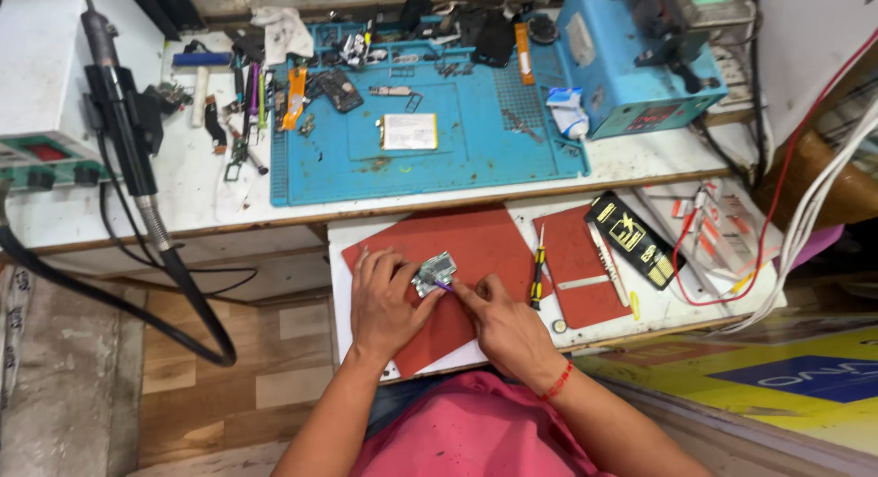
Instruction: The person uses a hot air gun to heat a small circuit board on a red mat, then scrapes the surface with a metal tool. The person repeatedly scrapes and repositions the board while working at a cluttered electronics repair bench.
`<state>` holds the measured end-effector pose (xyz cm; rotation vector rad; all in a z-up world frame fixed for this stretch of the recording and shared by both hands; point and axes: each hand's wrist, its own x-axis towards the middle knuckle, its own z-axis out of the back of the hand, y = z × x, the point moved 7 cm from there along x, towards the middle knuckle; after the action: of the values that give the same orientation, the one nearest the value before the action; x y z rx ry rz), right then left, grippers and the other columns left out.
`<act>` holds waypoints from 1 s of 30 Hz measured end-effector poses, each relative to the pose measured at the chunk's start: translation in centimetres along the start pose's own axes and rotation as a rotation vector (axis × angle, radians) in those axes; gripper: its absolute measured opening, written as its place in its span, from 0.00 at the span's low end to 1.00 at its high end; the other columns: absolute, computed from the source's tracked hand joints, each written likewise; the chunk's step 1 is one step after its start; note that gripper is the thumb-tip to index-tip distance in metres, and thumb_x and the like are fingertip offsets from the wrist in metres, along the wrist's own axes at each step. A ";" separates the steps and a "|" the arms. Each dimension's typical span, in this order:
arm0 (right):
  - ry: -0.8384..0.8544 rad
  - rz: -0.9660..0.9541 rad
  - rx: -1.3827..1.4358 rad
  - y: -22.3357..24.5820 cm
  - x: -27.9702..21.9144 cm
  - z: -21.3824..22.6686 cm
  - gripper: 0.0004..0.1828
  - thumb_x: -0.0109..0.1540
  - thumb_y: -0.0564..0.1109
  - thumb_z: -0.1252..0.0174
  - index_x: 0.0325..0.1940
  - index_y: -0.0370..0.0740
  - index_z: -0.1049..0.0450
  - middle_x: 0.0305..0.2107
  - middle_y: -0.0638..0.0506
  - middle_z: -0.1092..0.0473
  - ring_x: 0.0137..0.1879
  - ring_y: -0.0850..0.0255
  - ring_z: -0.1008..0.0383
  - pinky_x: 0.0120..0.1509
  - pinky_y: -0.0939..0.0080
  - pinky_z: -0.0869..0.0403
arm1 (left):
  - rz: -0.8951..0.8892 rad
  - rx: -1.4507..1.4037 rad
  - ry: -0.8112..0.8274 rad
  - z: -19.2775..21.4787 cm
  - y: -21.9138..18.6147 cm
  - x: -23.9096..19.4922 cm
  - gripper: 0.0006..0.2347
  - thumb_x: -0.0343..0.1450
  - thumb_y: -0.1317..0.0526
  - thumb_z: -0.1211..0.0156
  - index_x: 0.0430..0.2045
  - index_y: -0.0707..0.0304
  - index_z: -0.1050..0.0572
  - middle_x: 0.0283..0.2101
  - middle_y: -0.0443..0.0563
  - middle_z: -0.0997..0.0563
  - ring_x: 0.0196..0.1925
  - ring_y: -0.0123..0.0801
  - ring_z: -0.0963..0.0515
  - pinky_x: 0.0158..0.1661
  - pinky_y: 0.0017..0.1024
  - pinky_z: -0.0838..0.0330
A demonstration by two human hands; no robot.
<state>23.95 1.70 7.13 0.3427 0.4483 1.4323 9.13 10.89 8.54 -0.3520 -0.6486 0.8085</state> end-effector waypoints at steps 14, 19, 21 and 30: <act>0.186 0.208 -0.005 0.0 2.1 0.5 0.39 0.58 0.35 0.55 0.75 0.52 0.40 0.46 0.37 0.34 0.33 0.38 0.23 0.38 0.40 0.23 | 0.171 0.042 -0.021 0.2 -0.1 -1.5 0.20 0.61 0.55 0.27 0.42 0.64 0.21 0.54 0.56 0.27 0.64 0.56 0.33 0.61 0.50 0.39; 0.281 0.202 -0.071 -0.3 2.1 -1.7 0.40 0.57 0.36 0.54 0.75 0.53 0.42 0.49 0.35 0.36 0.31 0.38 0.23 0.38 0.40 0.23 | 0.081 0.050 -0.042 -0.4 0.2 -2.1 0.20 0.60 0.57 0.27 0.44 0.64 0.22 0.55 0.56 0.27 0.64 0.55 0.32 0.63 0.48 0.39; 0.138 0.097 -0.126 -1.1 2.6 -1.5 0.20 0.69 0.49 0.54 0.66 0.61 0.33 0.51 0.44 0.32 0.36 0.41 0.22 0.36 0.41 0.22 | 0.069 0.044 -0.043 -0.8 1.0 -2.3 0.20 0.61 0.56 0.24 0.44 0.64 0.21 0.54 0.55 0.26 0.64 0.54 0.31 0.62 0.48 0.39; 0.095 0.163 -0.087 -0.4 3.9 0.1 0.35 0.61 0.35 0.55 0.73 0.52 0.36 0.46 0.40 0.32 0.33 0.37 0.25 0.38 0.39 0.24 | 0.101 -0.022 -0.087 -0.4 1.9 -2.3 0.20 0.61 0.55 0.23 0.41 0.67 0.21 0.53 0.56 0.27 0.62 0.52 0.31 0.62 0.47 0.37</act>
<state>24.72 5.54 6.68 0.2461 0.4412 1.6269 7.17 10.31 6.29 -0.3731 -0.7261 0.9174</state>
